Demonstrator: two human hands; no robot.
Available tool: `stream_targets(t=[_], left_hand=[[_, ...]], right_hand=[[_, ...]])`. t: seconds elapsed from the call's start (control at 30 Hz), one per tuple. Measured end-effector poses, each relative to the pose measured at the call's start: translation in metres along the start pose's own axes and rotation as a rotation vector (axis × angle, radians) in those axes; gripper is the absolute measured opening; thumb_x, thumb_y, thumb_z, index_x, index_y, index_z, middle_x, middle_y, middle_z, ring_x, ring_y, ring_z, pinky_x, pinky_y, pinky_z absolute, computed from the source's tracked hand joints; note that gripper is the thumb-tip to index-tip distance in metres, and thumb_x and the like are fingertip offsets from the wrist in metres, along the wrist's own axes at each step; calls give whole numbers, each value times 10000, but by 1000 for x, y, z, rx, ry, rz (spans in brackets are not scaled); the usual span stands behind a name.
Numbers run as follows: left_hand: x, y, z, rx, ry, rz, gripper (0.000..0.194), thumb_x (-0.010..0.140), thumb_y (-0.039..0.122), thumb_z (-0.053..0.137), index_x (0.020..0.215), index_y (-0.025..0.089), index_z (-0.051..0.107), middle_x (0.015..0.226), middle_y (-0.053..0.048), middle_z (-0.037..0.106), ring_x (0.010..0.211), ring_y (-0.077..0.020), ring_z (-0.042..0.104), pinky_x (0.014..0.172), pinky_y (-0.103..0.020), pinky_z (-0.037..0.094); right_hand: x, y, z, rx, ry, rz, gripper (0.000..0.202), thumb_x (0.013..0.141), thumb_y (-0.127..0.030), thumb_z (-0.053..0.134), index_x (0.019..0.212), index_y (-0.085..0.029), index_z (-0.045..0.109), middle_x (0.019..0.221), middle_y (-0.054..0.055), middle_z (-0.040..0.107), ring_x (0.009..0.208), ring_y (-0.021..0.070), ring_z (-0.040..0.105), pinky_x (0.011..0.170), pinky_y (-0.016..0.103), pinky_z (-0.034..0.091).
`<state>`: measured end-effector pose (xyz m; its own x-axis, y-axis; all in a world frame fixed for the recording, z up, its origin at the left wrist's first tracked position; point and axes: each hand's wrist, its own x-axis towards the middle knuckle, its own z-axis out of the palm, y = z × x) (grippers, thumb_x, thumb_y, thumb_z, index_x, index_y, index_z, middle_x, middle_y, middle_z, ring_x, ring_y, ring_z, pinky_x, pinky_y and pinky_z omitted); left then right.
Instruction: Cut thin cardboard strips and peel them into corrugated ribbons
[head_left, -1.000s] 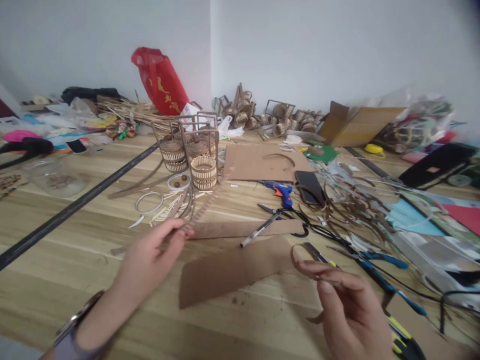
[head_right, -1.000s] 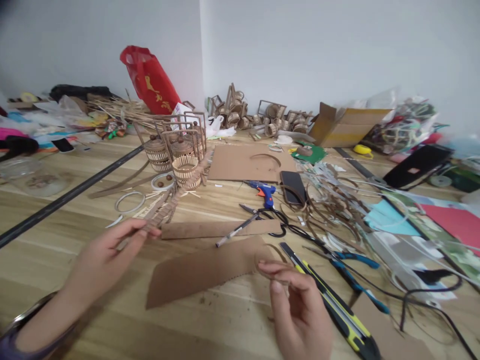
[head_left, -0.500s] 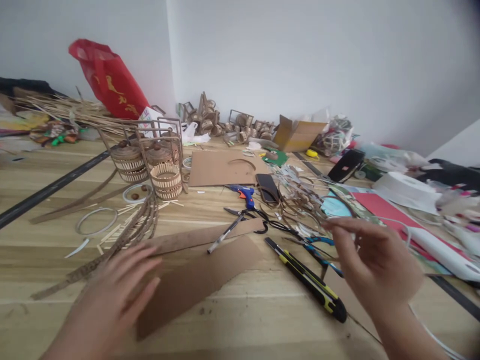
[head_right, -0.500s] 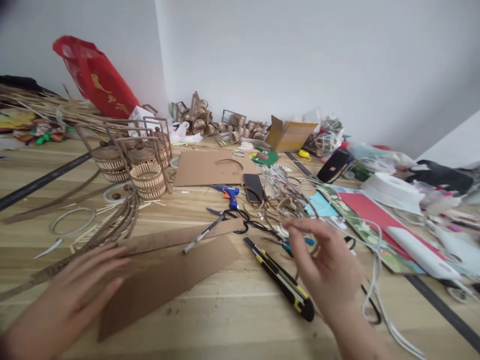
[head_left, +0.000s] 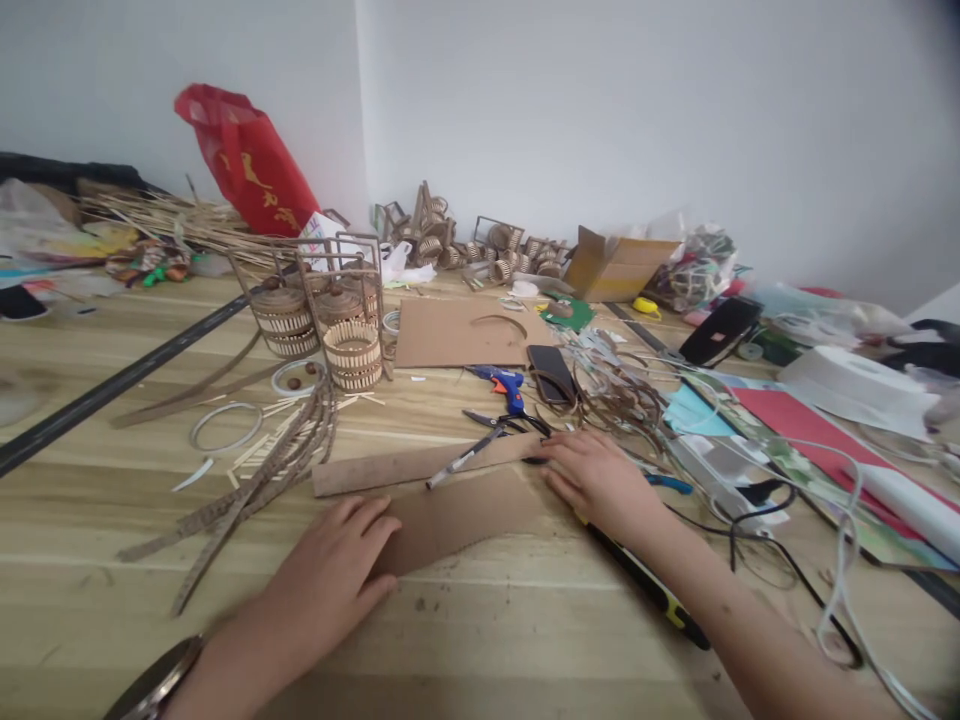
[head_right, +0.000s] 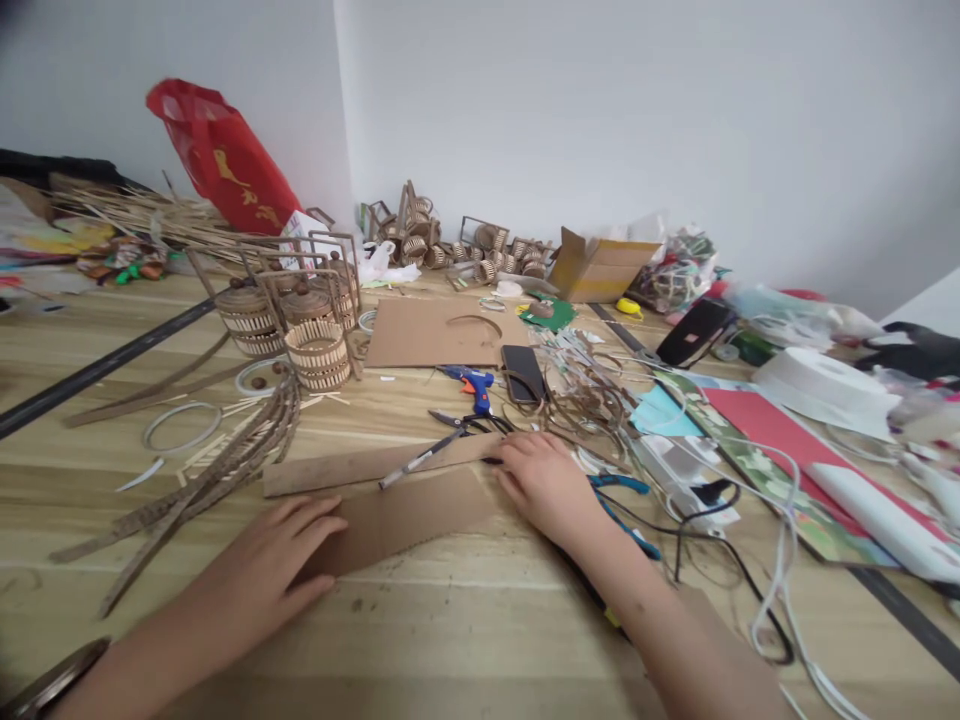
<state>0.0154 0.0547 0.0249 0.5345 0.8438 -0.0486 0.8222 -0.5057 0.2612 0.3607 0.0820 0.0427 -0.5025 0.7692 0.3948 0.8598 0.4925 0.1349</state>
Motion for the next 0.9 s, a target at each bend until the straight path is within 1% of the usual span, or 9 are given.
stream_targets(t=[0.07,0.17,0.37,0.47,0.53,0.6,0.67,0.77,0.9], left_hand=[[1,-4,-3,-45,5,54,383,798,172,632,1176,211,683,1371,-100,606,1277,-313,520,1068,-495,430],[1,-7,-3,-96,11,132,378,761,139,657,1128,224,690,1354,-84,618,1275,-306,515,1063,-475,439],[3,-7,-1,-81,-15,202,368,783,169,693,1150,204,678,1394,-103,584,1296,-312,492,1065,-474,438],[10,-8,-6,-40,-11,238,296,841,264,692,1131,204,687,1384,-106,589,1281,-323,499,1062,-494,428],[19,-11,-13,-1,38,219,229,918,275,608,1118,200,689,1345,-102,616,1256,-304,518,1062,-480,420],[33,-16,-19,57,102,157,224,952,251,554,1121,170,678,1314,-116,627,1228,-293,530,1056,-467,413],[48,-21,-22,119,145,112,260,937,223,578,1174,139,641,1272,-136,633,1192,-299,534,1024,-461,425],[66,-28,-18,193,110,112,232,890,187,627,1111,117,641,1131,-147,654,1099,-308,548,955,-453,448],[76,-33,-12,150,151,140,132,894,126,563,988,147,655,1005,-106,619,978,-255,565,860,-382,470]], right_hand=[[4,-19,2,45,-50,-60,146,909,-253,573,1008,-242,680,1006,44,749,969,217,686,844,377,522],[12,-33,3,116,-114,-116,146,937,-284,564,1005,-240,685,1039,46,739,1029,216,664,874,376,503],[40,-39,15,-1,-197,-59,259,940,-164,529,1162,-236,642,1124,72,689,1040,214,616,887,350,458],[57,-42,26,-52,-200,-64,297,935,-124,526,1189,-232,635,1049,86,674,964,216,609,827,326,427],[65,-45,31,-86,-200,-79,231,935,-139,540,1104,-225,673,959,83,667,888,208,603,775,309,397],[70,-47,34,-113,-192,-102,157,932,-152,555,963,-205,699,883,78,662,833,203,594,734,306,366],[70,-47,34,-132,-169,-127,150,932,-154,558,875,-194,691,831,67,663,798,196,585,716,310,341],[63,-43,28,-147,-99,-130,155,946,-164,530,883,-185,670,763,49,662,737,186,564,707,316,318],[41,-34,11,-139,17,-81,200,957,-154,454,909,-174,647,679,31,645,659,176,542,683,312,324]])
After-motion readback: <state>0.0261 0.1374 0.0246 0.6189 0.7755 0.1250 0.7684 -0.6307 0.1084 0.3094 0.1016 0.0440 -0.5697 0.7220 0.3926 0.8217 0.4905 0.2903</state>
